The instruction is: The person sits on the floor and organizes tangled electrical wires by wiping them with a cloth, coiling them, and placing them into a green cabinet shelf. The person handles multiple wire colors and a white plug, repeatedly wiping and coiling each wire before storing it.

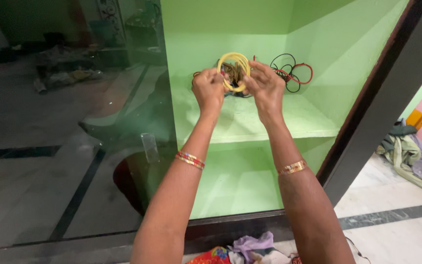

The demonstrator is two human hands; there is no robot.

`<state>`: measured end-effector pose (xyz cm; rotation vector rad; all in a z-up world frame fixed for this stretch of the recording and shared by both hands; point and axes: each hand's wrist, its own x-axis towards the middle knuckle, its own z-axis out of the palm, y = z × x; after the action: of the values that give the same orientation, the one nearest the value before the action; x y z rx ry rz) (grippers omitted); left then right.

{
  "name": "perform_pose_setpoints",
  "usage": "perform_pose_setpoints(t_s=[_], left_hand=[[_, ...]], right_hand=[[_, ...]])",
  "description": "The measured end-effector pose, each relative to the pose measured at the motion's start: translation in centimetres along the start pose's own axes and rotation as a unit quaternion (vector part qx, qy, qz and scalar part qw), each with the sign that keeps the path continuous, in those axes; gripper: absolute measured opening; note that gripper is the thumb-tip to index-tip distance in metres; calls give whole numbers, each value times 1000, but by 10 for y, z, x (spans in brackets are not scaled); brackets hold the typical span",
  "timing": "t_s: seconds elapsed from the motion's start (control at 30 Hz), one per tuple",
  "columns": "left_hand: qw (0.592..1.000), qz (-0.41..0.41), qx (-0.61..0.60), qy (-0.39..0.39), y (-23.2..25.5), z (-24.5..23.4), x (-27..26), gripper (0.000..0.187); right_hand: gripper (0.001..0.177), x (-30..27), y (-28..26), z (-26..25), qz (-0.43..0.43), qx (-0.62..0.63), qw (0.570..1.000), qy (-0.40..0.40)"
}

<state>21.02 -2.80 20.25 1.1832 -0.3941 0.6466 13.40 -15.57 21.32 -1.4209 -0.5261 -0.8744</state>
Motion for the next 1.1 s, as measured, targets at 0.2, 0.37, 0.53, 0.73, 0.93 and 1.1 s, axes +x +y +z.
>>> perform_pose_setpoints(t_s=[0.2,0.37,0.53,0.73,0.93,1.1], left_hand=[[976,74,183,97,-3,8,64,10],[953,52,265,137,-35,11,99,11],[941,59,288,168,-78,9,118,16],[937,-20,322,136,-113,10,144,15],[918,-48,361,154,-142,-2,159,24],[912,-160,354,131,-136,-10,144,34]], right_hand=[[39,66,39,27,5,-30,999,18],[40,98,77,42,13,-96,995,15],[44,104,103,47,16,-139,990,-3],[30,114,140,46,-40,-250,967,-4],[43,118,181,40,-146,-465,852,-193],[55,105,172,43,1,-551,777,-305]])
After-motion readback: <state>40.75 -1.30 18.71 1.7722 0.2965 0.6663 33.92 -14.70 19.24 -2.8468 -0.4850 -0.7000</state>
